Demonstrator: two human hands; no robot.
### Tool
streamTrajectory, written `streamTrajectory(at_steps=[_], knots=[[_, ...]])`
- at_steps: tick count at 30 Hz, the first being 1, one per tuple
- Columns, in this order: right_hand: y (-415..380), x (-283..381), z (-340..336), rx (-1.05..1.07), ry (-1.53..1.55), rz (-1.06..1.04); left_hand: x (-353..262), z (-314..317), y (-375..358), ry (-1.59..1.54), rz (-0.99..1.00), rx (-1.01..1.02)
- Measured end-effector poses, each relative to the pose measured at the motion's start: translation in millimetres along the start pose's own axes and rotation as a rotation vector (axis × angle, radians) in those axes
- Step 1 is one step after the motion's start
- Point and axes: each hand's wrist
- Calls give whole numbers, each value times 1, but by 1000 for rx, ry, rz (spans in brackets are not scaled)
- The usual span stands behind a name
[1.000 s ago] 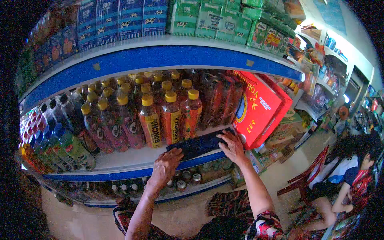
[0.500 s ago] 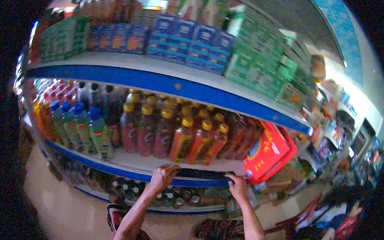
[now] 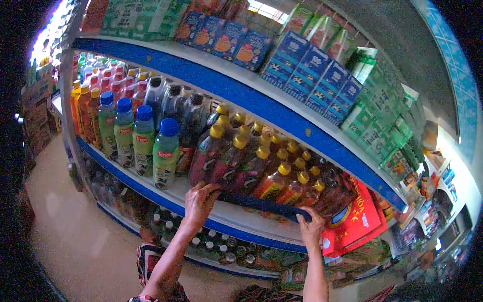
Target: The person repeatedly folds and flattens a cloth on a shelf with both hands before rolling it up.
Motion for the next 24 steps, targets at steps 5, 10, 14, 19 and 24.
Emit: streamTrajectory(at_steps=[5, 10, 14, 19, 24], knots=[[20, 12, -6, -66, 122, -18, -6, -10, 10, -321, 15, -21], [44, 33, -23, -293, 241, -168, -31, -28, 18, -390, 232, -131], [54, 50, -24, -420, 159, -261, -31, -25, 16, -356, 268, -116], [35, 16, -2, -201, -189, -386, -2, -10, 10, -269, 139, -24], [17, 23, 5, -184, -269, -427, 7, -11, 9, -257, 159, 43]])
Point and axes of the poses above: each hand's wrist, its own y-axis towards the middle knuckle, its own z-axis out of the palm, x = y × z, and after that the axes turned 6 degrees about -x, right-handed
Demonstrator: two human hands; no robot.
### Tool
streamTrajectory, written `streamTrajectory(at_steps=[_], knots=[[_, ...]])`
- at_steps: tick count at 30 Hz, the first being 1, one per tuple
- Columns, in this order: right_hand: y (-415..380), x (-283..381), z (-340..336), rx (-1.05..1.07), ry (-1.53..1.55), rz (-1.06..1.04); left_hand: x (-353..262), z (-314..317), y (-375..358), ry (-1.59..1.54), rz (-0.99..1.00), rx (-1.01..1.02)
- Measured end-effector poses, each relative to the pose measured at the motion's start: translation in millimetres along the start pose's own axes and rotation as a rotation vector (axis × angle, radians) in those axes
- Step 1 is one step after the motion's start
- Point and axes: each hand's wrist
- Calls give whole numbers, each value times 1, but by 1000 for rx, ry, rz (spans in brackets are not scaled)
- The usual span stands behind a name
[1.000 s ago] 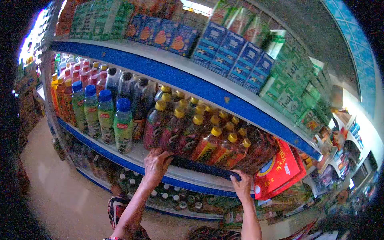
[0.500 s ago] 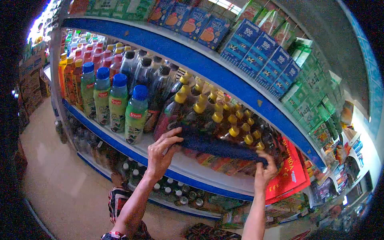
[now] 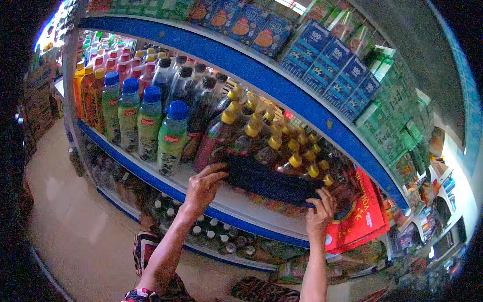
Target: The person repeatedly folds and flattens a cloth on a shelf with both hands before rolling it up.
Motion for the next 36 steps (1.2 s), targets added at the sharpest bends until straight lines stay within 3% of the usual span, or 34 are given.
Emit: streamTrajectory(at_steps=[10, 14, 17, 18, 21, 22, 25, 26, 29, 30, 33, 36], knots=[[-36, 5, 18, 111, -133, -45, 23, -4, -9, 74, -41, 39], [-42, 13, 17, 167, -27, 20, 25, -10, -8, 82, -72, 91], [-46, 9, 18, 202, 219, 105, 18, -18, -3, 56, -111, 80], [-48, 6, 17, 197, 320, 148, 15, -21, -2, 46, -123, 69], [-55, 5, 8, 306, 695, 879, 3, -28, 3, 1, -253, 47], [-71, -18, 20, 291, 685, 712, 14, -24, 1, -1, -215, 10], [-76, -6, 20, 353, 916, 928, 11, -26, 3, 29, -303, -18], [-76, 2, 23, 370, 957, 961, 18, -24, 1, 39, -236, -69], [-89, 4, 35, 448, 881, 1022, 31, -19, -6, 260, -316, -26], [-90, 5, 43, 358, 815, 946, 36, -17, -8, 274, -331, 12], [-83, 7, 40, 457, 707, 961, 42, -20, -12, 289, -357, 114], [-88, -2, 45, 460, 656, 738, 46, -27, -13, 278, -310, 147]])
Point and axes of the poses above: each hand's wrist, its own y-axis towards the middle knuckle, its own z-axis out of the palm, x = y × z, and after that the axes turned 6 degrees about -x, right-handed
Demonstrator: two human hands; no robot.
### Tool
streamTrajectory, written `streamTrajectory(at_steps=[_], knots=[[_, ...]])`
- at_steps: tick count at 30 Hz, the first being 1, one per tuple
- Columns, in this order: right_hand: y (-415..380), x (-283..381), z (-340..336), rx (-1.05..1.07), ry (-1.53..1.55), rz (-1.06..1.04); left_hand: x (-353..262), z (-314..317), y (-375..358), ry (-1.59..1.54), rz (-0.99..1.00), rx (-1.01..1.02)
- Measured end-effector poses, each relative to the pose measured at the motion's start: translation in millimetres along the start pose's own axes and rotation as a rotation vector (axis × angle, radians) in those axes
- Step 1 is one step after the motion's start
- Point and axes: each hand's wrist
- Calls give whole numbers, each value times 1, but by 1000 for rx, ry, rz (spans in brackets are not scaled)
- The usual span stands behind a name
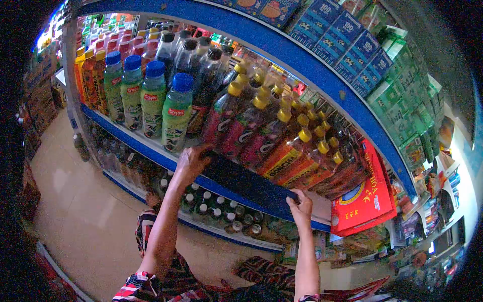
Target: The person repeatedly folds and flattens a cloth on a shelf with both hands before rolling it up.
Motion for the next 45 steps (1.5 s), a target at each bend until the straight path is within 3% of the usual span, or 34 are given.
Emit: streamTrajectory(at_steps=[3, 6, 9, 11, 15, 16, 19, 24, 28, 32, 35, 38, 41, 45], knots=[[-5, 34, 2, -154, -400, -208, 4, -1, 1, 18, 56, -16], [-8, 69, 14, -99, -312, -128, -11, -10, 2, -16, 36, 22], [-10, 101, 41, 60, 91, -8, -27, -19, 3, -67, 17, 49], [-3, 84, 60, 94, 26, -162, -25, -20, 3, -79, 85, 13], [7, 75, 73, 222, 105, 14, -35, -31, 2, -171, 92, -10], [15, 42, 77, 153, -21, -134, -35, -32, 2, -160, 66, -9], [15, 60, 66, 229, 5, -18, -28, -22, 3, -161, 95, -146], [17, 87, 46, 90, 123, -74, -28, -17, 6, -171, 105, -233], [29, 119, 29, -146, -42, -227, -33, -15, 8, -155, 171, -231], [42, 142, 24, -292, -152, -559, -39, -15, 7, -274, 189, -219], [52, 167, 22, -365, -230, -699, -41, -12, 5, -558, -5, -93], [71, 182, 27, -371, -217, -744, -45, 3, 3, -939, -208, -161], [90, 196, 30, -327, -244, -802, -47, 1, 3, -910, -208, -94], [115, 215, 46, -241, -276, -803, -33, 2, 5, -799, -220, 216]])
Point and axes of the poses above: each hand's wrist, its own y-axis towards the middle knuckle, its own z-axis out of the palm, x = y × z, and after that the axes turned 6 degrees about -x, right-handed
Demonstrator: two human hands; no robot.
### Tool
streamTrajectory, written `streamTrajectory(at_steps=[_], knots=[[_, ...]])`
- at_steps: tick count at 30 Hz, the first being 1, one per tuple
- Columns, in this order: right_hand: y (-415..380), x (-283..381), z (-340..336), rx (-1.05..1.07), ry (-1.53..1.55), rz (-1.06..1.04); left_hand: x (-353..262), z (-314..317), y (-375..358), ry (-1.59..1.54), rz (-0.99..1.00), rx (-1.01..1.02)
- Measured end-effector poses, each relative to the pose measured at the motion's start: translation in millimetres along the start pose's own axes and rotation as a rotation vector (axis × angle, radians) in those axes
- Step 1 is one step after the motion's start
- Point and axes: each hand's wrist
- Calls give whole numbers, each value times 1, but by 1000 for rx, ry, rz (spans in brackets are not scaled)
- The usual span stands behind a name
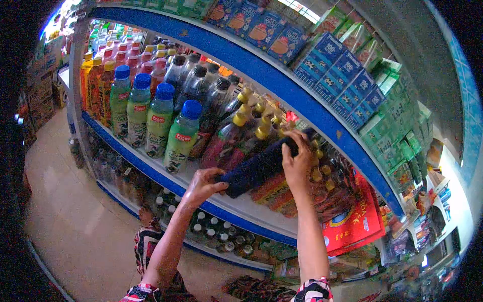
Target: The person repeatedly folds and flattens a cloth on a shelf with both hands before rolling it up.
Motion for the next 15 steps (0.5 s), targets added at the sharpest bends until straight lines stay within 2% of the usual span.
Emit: streamTrajectory(at_steps=[2, 6, 7, 9, 15], knots=[[12, 1, 13, 21, 43, -28, 1, 5, -3, -75, 11, 57], [33, 28, 40, 99, 125, -64, -2, 11, -4, 114, 10, 116], [37, 32, 49, 114, 161, -91, 15, 13, 1, 104, 33, 120], [44, 39, 65, 181, 228, -146, -2, 11, -3, 122, 27, 133], [47, 31, 84, 350, -59, -322, -5, 0, -2, 228, 66, 150]])
Point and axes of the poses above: each hand's wrist, its own y-axis towards the middle knuckle, its own z-axis out of the palm, x = y × z, and after that the axes turned 6 degrees about -x, right-handed
